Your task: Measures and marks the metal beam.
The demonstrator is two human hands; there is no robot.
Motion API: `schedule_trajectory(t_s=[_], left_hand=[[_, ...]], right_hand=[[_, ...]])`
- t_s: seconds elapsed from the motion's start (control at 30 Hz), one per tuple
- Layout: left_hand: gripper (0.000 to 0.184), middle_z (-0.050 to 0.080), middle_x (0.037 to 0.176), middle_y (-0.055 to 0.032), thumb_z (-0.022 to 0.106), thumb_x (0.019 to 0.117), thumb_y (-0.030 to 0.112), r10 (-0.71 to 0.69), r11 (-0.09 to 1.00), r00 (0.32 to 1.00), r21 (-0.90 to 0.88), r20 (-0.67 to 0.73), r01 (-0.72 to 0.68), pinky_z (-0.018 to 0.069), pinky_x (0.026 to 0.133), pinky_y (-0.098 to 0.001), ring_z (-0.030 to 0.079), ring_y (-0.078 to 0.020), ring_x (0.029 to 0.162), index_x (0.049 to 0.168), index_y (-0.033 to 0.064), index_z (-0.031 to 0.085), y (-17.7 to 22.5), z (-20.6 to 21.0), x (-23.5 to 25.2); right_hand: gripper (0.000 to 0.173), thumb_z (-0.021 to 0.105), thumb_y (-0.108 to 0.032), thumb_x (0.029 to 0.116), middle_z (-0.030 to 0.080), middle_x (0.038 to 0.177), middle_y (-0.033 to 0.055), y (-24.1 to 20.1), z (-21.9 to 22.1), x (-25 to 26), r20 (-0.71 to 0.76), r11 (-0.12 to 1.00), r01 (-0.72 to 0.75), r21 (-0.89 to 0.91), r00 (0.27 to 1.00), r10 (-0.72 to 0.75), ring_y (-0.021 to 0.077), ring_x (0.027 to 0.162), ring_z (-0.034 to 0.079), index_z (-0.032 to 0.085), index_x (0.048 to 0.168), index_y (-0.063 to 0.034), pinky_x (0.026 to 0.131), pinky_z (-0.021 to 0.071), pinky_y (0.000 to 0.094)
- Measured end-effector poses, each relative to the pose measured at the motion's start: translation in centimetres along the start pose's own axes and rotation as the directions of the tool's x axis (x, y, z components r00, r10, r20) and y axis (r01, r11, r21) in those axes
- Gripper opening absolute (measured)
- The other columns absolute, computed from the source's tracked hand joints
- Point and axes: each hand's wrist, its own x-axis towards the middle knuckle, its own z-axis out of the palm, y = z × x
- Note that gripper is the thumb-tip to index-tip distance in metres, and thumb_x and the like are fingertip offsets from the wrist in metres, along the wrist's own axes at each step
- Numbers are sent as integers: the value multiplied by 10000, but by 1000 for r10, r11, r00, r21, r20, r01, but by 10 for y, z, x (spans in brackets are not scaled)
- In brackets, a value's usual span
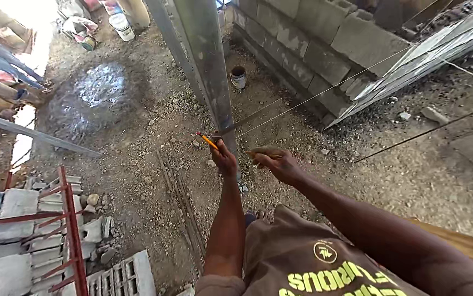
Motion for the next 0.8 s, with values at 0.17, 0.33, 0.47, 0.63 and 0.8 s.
schedule_trajectory(t_s=[0.17, 0.33, 0.47, 0.63, 0.8], left_hand=[[493, 665, 1071, -103, 342, 1116, 437, -26, 999, 999, 34, 23, 25, 561, 862, -387, 656, -167, 965, 1355, 53, 539, 4, -5, 4], [461, 668, 997, -79, 354, 1118, 416, -24, 999, 999, 39, 36, 23, 570, 804, -372, 659, -152, 888, 1362, 72, 540, 3, -6, 7], [429, 641, 925, -67, 373, 1118, 386, -25, 999, 1000, 32, 10, 24, 560, 757, -336, 639, -129, 822, 1322, 56, 556, 2, -3, 6], [422, 671, 1027, -69, 371, 1120, 377, -18, 1000, 1000, 22, 14, 17, 565, 831, -348, 660, -131, 922, 1326, 63, 561, 2, -4, 5], [431, 659, 1023, -84, 386, 1117, 379, -52, 999, 998, 16, 21, 52, 554, 834, -349, 646, -142, 918, 1348, 52, 545, 6, -6, 4]], right_hand=[[285, 523, -205, 1073, 761, 1035, 51, -14, 22, 24, -9, 997, 72, -29, 997, -72, 156, 871, 747, 710, 1261, -99, 820, 646, 371], [276, 526, -217, 1074, 764, 1057, 28, -17, 30, 34, -8, 993, 95, -65, 995, -96, 137, 879, 747, 719, 1248, -124, 828, 645, 369], [259, 547, -194, 1066, 755, 1053, 36, -21, 32, 38, -6, 990, 122, -70, 992, -123, 127, 871, 733, 703, 1253, -106, 825, 631, 357], [273, 563, -195, 1051, 753, 1086, 29, -25, 35, 45, -14, 962, 212, -174, 976, -218, 89, 880, 715, 698, 1267, -100, 808, 611, 319], [264, 580, -149, 1042, 736, 1175, 52, -29, 41, 53, -17, 913, 317, -256, 943, -332, 97, 990, 707, 706, 1262, -77, 894, 589, 316]])
